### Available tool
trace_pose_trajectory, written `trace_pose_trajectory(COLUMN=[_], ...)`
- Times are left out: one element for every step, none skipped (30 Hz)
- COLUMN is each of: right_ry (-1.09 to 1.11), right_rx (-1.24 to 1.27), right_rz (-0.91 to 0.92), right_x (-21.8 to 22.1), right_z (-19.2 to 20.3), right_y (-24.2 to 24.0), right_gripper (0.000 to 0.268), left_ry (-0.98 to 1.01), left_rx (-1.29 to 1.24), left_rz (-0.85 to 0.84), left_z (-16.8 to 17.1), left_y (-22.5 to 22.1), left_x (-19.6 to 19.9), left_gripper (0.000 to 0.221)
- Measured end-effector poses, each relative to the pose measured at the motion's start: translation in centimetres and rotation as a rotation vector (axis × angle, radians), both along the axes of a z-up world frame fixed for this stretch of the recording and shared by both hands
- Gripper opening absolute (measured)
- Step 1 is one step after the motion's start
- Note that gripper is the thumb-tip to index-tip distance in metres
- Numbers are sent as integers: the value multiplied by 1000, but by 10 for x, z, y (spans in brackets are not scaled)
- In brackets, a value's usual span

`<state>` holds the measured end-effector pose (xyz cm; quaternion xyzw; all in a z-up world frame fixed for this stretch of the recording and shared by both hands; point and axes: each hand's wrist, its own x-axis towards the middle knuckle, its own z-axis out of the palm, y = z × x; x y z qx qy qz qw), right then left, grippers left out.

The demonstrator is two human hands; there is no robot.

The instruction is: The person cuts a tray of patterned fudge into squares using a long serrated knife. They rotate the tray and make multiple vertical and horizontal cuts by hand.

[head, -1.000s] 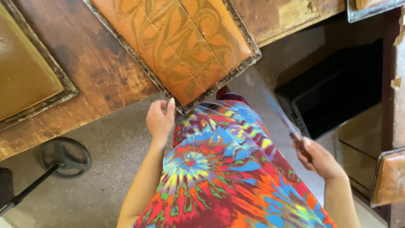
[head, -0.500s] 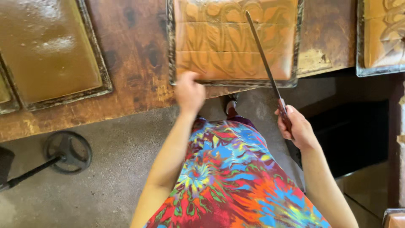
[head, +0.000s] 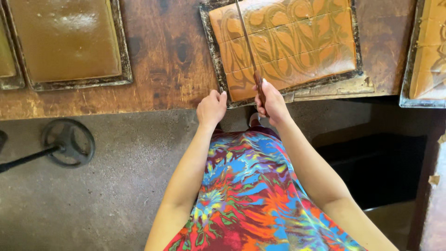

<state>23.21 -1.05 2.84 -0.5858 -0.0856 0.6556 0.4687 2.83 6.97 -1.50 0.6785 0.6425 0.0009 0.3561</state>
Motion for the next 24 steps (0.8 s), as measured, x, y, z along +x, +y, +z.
trace_pose_trajectory(right_ry=[3,7,20,34,39,35,29,32,51,70,70,71,73,73,73,73,73,78,83,83,78,73,73,67], right_rx=[-3,-5,7,19,19,19,22,25,5,-14,-11,-7,-5,-5,-21,-37,-38,-29,-20,-22,-31,-40,-41,-46], right_rz=[-2,10,-1,-12,-7,-8,-13,-12,-19,-26,-31,-30,-27,-30,-31,-32,-32,-37,-43,-44,-46,-47,-52,-53], right_x=[0,0,2,4,5,7,7,6,6,6,5,5,3,3,3,3,3,3,3,2,2,2,2,1], right_z=[-1,-3,-5,-8,-10,-12,-15,-17,-18,-19,-19,-19,-18,-16,-14,-12,-11,-10,-9,-8,-7,-7,-7,-7], right_y=[4,6,9,10,10,10,11,12,12,12,12,13,12,11,11,11,11,11,10,10,10,10,9,8], right_gripper=[39,39,40,40,40,40,41,41,40,40,40,40,40,40,41,41,41,41,41,41,40,40,40,40], left_ry=[4,-23,-49,-45,-91,-136,-134,-129,-126,-124,-117,-110,-110,-115,-120,-121,-126,-131,-131,-134,-137,-137,-141,-145], left_rx=[-2,30,66,68,57,47,49,60,68,69,54,40,40,30,20,19,23,26,24,19,16,15,13,10], left_rz=[12,21,25,32,36,40,40,47,50,47,70,92,89,102,116,115,102,89,88,83,76,73,67,62], left_z=[1,1,1,0,0,-1,-3,-5,-7,-8,-8,-8,-8,-8,-7,-7,-7,-6,-5,-4,-3,-1,0,1], left_y=[-2,-5,-7,-9,-12,-16,-18,-20,-22,-25,-25,-25,-26,-27,-27,-26,-24,-22,-21,-19,-16,-14,-13,-11], left_x=[-4,-8,-12,-17,-25,-32,-38,-44,-48,-52,-56,-58,-59,-60,-60,-59,-57,-56,-55,-53,-52,-50,-48,-47], left_gripper=[43,43,43,43,42,42,42,40,39,39,39,38,38,38,38,38,38,37,37,37,37,37,38,38])
